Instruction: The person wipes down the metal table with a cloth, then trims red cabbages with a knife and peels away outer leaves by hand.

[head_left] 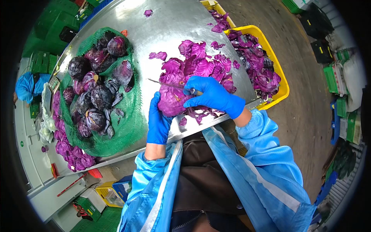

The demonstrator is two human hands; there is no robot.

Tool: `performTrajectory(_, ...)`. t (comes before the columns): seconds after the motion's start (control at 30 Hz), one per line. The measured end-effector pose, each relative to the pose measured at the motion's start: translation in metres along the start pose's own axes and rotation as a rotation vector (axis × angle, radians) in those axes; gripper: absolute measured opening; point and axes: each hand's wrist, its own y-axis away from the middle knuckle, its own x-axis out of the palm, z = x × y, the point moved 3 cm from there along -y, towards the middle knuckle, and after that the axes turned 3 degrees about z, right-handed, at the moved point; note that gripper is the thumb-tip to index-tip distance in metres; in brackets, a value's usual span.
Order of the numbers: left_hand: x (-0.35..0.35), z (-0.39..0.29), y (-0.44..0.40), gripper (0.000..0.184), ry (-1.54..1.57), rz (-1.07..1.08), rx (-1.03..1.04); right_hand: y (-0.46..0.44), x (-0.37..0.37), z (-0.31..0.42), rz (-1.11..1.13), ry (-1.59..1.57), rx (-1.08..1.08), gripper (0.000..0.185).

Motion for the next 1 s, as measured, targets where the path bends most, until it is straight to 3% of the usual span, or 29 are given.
performTrajectory(0.1,-0.01,0.001,-0.005,0.06,-0.103,-0.047,0.065,0.003,0.001,0.002,0.097,0.015,0.076,0.034)
performTrajectory(0.13,-0.006,-0.001,-0.001,0.043,-0.098,-0.096,0.121,0.005,0.003,-0.004,0.095,0.05,0.048,0.032)
performTrajectory(0.27,-0.002,-0.006,-0.002,0.043,-0.182,-0.089,0.215,0.008,0.009,0.0,0.067,0.018,0.089,0.027)
performTrajectory(0.3,0.003,-0.005,0.0,0.043,-0.182,-0.089,0.214,0.008,0.007,0.005,0.057,-0.195,0.311,0.024)
performTrajectory(0.33,0.009,-0.008,0.003,0.043,-0.418,-0.13,0.353,0.01,0.006,0.009,0.048,-0.407,0.534,0.021)
performTrajectory(0.37,0.014,-0.01,0.007,0.044,-0.653,-0.17,0.491,0.008,0.001,0.016,0.048,-0.406,0.535,0.021)
performTrajectory(0.43,0.006,-0.011,0.007,0.046,-0.606,-0.209,0.449,0.004,-0.016,0.021,-0.274,-0.604,0.559,0.023)
performTrajectory(0.47,-0.006,-0.007,0.003,0.047,-0.385,-0.159,0.305,0.002,-0.018,0.008,-0.397,-0.489,0.53,0.038)
performTrajectory(0.5,-0.012,-0.002,-0.001,0.048,-0.162,-0.108,0.164,0.006,-0.011,-0.008,-0.398,-0.488,0.529,0.038)
performTrajectory(0.57,-0.009,-0.001,-0.002,0.056,-0.13,-0.115,0.142,0.012,-0.002,-0.011,-0.47,0.399,0.091,0.056)
performTrajectory(0.6,-0.01,0.001,-0.004,0.058,-0.057,-0.076,0.109,0.014,0.011,0.0,-0.396,-0.085,0.138,0.07)
performTrajectory(0.63,-0.008,0.001,-0.004,0.06,0.015,-0.039,0.074,0.016,0.018,0.001,-0.346,0.201,0.085,0.07)
performTrajectory(0.73,-0.011,-0.004,-0.005,0.061,-0.051,-0.065,0.128,0.016,0.039,-0.002,-0.38,0.192,0.044,0.069)
performTrajectory(0.83,0.0,-0.005,-0.001,0.058,-0.052,-0.077,0.208,0.011,0.039,0.001,-0.37,0.114,0.139,0.067)
performTrajectory(0.9,0.004,-0.006,0.002,0.057,-0.105,-0.075,0.265,0.007,0.031,0.01,-0.421,0.152,0.039,0.066)
performTrajectory(1.0,0.002,-0.004,0.002,0.057,-0.005,-0.063,0.191,0.007,0.029,0.011,-0.386,0.129,0.063,0.067)
